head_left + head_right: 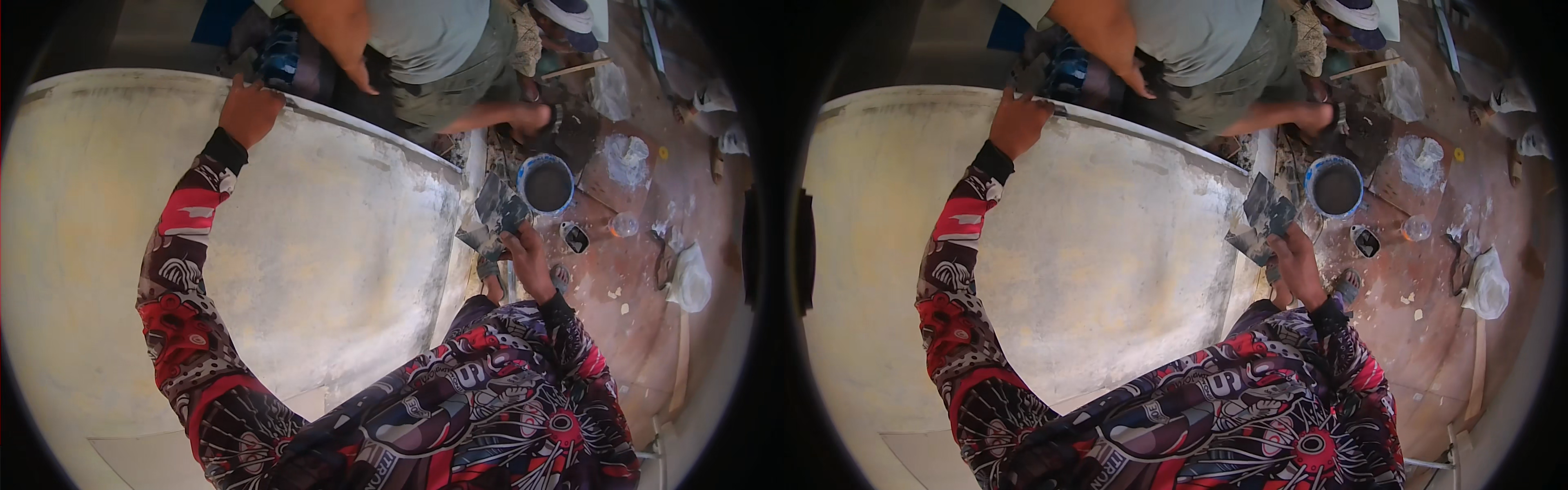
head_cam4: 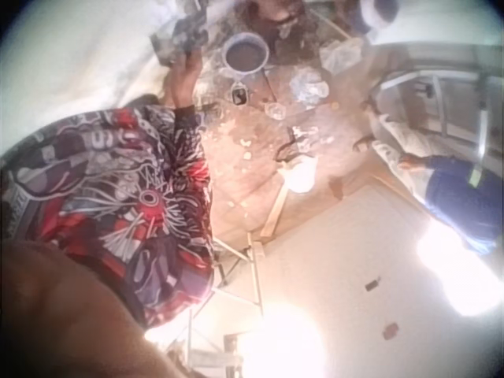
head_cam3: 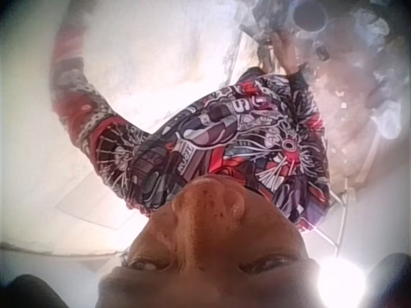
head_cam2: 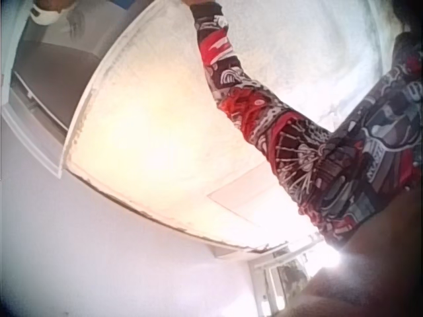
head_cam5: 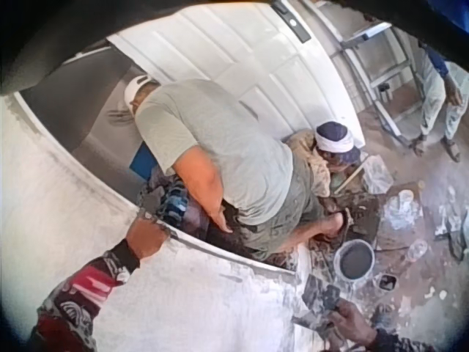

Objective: The person holds putty knives, loads plaster mixture, and applies and smooths the compound along the upper edge and surface of a wall.

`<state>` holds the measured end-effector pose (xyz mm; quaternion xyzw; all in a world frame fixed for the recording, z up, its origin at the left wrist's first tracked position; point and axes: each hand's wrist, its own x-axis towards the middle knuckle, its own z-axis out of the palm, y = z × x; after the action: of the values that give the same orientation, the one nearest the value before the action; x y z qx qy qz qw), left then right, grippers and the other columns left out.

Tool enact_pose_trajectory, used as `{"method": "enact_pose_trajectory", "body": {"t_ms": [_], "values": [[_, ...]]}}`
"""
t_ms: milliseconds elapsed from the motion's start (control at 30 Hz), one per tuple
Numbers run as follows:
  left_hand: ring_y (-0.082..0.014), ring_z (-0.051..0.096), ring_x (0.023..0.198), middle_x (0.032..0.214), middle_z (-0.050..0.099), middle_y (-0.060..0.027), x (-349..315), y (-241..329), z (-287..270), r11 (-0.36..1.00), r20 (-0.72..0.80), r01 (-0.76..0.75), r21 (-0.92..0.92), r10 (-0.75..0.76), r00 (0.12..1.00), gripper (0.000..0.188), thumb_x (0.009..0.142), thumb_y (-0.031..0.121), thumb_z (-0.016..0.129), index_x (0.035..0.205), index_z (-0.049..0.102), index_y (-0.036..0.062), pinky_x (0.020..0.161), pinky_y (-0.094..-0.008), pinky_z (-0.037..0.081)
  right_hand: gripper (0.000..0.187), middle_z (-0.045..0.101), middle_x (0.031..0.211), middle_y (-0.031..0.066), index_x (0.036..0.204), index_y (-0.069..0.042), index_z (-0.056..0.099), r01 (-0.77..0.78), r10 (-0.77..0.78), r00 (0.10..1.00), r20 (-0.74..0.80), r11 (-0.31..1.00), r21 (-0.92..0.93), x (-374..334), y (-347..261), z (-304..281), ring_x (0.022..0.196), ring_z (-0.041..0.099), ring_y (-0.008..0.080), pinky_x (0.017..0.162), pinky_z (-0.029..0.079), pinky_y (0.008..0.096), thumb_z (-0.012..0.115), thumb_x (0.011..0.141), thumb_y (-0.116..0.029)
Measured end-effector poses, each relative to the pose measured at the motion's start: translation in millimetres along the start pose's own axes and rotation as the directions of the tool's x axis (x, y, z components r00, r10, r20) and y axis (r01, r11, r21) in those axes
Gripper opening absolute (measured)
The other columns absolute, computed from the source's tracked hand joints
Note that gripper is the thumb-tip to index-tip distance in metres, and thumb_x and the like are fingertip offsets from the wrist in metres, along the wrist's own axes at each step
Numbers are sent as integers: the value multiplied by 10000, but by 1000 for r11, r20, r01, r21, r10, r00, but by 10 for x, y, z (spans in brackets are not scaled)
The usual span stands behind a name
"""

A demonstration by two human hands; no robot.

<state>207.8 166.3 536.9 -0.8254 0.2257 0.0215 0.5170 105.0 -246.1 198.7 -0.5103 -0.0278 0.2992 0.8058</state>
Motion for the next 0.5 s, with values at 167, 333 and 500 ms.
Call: {"method": "enact_pose_trajectory", "body": {"t_ms": [167, 333, 500], "values": [[-214, 667, 914, 803, 713, -17, -68, 37, 4, 1000, -10, -13, 27, 14, 1000, 123, 811, 141, 595, 851, 711, 142, 881, -486, 420, 296, 630, 1090, 25, 1253, -21, 529, -12, 12, 1000, -4, 1000, 12, 32, -59, -53, 912, 603, 108, 668, 550, 284, 532, 965, -90], [-218, 666, 938, 822, 716, -35, -34, 177, -84, 1000, 43, -19, -12, 20, 999, 129, 817, 143, 588, 860, 709, 133, 895, -472, 414, 294, 638, 1075, 33, 1251, -29, 538, -22, 22, 1000, 5, 1000, 10, 125, -67, -183, 882, 641, 118, 695, 558, 287, 536, 971, -118], [-220, 655, 943, 915, 720, -42, -83, 382, -324, 998, 55, -19, -53, 22, 998, 186, 827, 139, 585, 971, 697, 103, 892, -474, 420, 276, 633, 1079, 32, 1235, -27, 541, -13, 11, 999, -47, 999, -31, 132, -56, -318, 889, 630, 115, 696, 561, 281, 537, 974, -118]]}}
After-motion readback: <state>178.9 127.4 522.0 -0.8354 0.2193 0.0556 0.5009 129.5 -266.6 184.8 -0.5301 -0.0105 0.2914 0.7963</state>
